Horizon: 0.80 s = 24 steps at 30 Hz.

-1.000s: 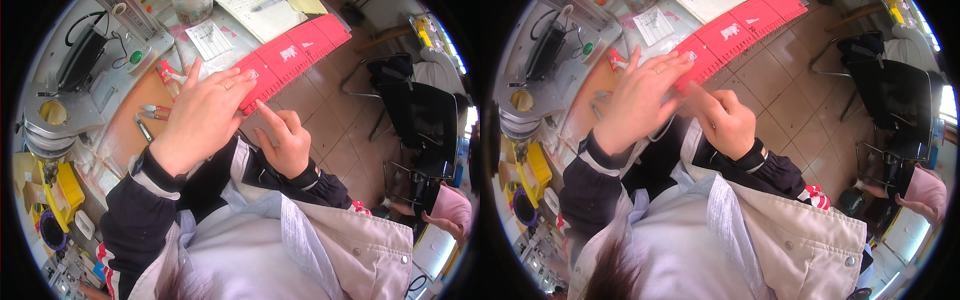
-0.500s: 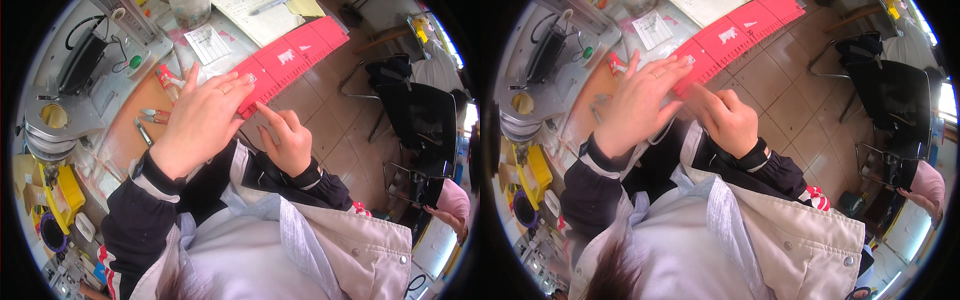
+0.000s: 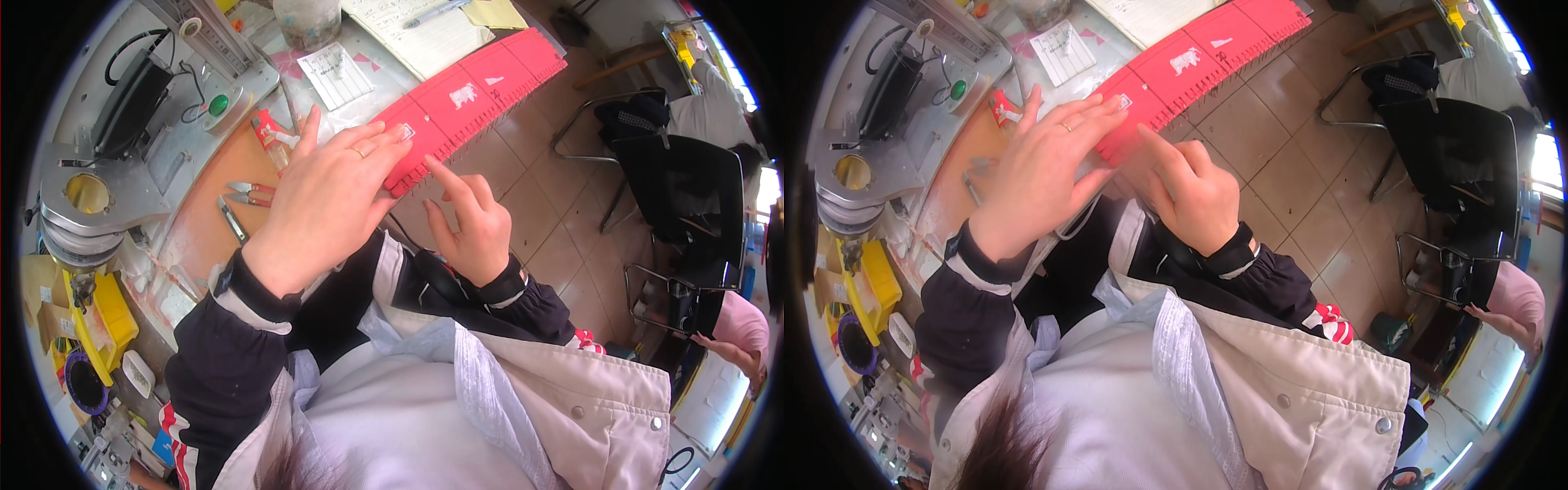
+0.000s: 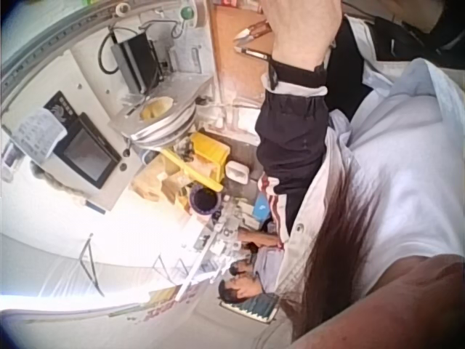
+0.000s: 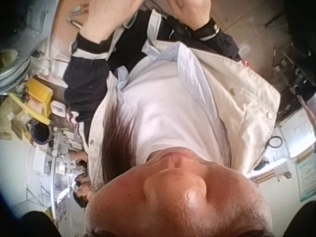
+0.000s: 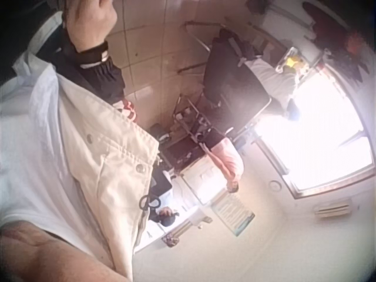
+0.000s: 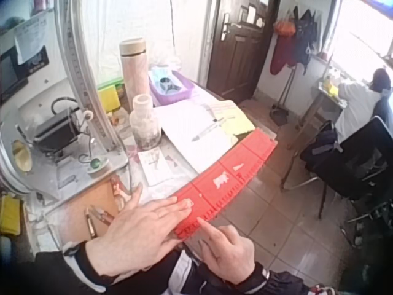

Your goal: Assembling and measuring small precision components using glue and measurement tools.

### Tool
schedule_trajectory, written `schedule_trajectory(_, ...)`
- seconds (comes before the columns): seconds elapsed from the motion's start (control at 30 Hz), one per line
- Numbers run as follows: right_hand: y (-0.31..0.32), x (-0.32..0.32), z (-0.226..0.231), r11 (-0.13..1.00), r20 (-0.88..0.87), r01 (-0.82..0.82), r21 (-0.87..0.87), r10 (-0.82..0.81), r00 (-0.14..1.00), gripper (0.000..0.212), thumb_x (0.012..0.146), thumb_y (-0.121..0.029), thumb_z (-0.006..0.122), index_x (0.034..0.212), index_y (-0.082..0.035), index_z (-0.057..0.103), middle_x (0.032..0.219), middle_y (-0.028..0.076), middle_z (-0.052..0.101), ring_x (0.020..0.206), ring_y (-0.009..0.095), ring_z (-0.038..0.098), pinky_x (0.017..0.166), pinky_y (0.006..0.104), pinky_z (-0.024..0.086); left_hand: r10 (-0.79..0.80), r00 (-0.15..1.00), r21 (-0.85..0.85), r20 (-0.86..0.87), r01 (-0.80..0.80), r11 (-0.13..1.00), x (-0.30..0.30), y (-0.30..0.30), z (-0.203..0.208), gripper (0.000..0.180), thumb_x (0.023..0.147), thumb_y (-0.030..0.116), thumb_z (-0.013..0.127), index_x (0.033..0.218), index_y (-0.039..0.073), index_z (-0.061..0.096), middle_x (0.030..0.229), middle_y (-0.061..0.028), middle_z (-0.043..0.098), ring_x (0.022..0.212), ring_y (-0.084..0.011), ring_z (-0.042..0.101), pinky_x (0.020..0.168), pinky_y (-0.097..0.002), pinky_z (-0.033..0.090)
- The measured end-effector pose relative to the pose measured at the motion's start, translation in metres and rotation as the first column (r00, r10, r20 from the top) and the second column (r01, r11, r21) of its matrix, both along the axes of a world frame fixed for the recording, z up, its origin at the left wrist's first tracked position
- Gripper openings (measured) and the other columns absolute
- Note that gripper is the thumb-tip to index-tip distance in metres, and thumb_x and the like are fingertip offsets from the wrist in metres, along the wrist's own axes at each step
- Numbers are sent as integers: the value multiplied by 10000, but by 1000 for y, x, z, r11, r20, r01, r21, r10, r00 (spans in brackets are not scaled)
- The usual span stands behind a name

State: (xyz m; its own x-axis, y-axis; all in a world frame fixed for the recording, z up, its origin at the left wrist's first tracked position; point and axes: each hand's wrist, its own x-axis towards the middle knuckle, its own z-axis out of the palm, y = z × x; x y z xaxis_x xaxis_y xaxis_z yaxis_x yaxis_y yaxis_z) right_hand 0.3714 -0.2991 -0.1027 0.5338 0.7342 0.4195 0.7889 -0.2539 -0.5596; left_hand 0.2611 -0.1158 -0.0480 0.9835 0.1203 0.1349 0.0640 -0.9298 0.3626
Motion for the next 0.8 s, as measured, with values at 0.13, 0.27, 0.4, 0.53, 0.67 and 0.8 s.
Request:
schedule_trajectory(0.13,1,3,-4,999,51,-29,34,27,998,553,757,-25,767,1288,-137,664,825,49,591,563,152,534,534,296,456,1,1000,-3,6,-1,1000,0,1,0,547,830,144,734,1353,105,576,1409,-46,586,1340,-239,506,1162,-624,246)
schedule_trajectory(0.27,0,6,-1,1000,44,9,-1,-8,999,557,758,-28,766,1294,-137,662,818,44,586,547,147,516,528,290,451,-3,1000,-1,-1,3,1000,0,0,0,544,834,150,732,1354,104,576,1410,-47,586,1341,-240,506,1160,-628,245)
schedule_trajectory(0.4,0,10,-7,999,90,-32,29,29,995,562,761,-31,764,1302,-138,658,821,41,587,529,143,496,518,286,441,-1,1000,-1,-8,1,1000,-1,0,1,541,836,155,732,1352,103,578,1411,-45,585,1342,-240,505,1160,-630,244)
schedule_trajectory(0.53,-2,10,-4,1000,41,28,10,-28,999,562,768,-34,760,1310,-138,654,831,36,593,516,132,482,508,284,432,-5,1000,-5,-2,5,1000,1,0,-1,536,838,158,732,1349,102,579,1413,-41,584,1342,-239,505,1160,-630,244)
schedule_trajectory(0.67,-2,13,-5,1000,50,19,-15,-19,999,557,773,-34,757,1311,-135,653,836,33,596,515,123,478,503,282,429,-4,1000,-4,-4,4,1000,0,1,1,534,839,161,732,1347,103,579,1415,-39,582,1342,-241,504,1160,-634,241)
schedule_trajectory(0.8,-2,12,-4,1000,37,29,10,-30,999,553,777,-32,754,1311,-132,652,838,33,592,512,125,473,502,282,425,-7,1000,-7,-7,7,1000,0,1,1,539,840,163,728,1353,105,574,1419,-40,579,1341,-245,503,1161,-640,235)
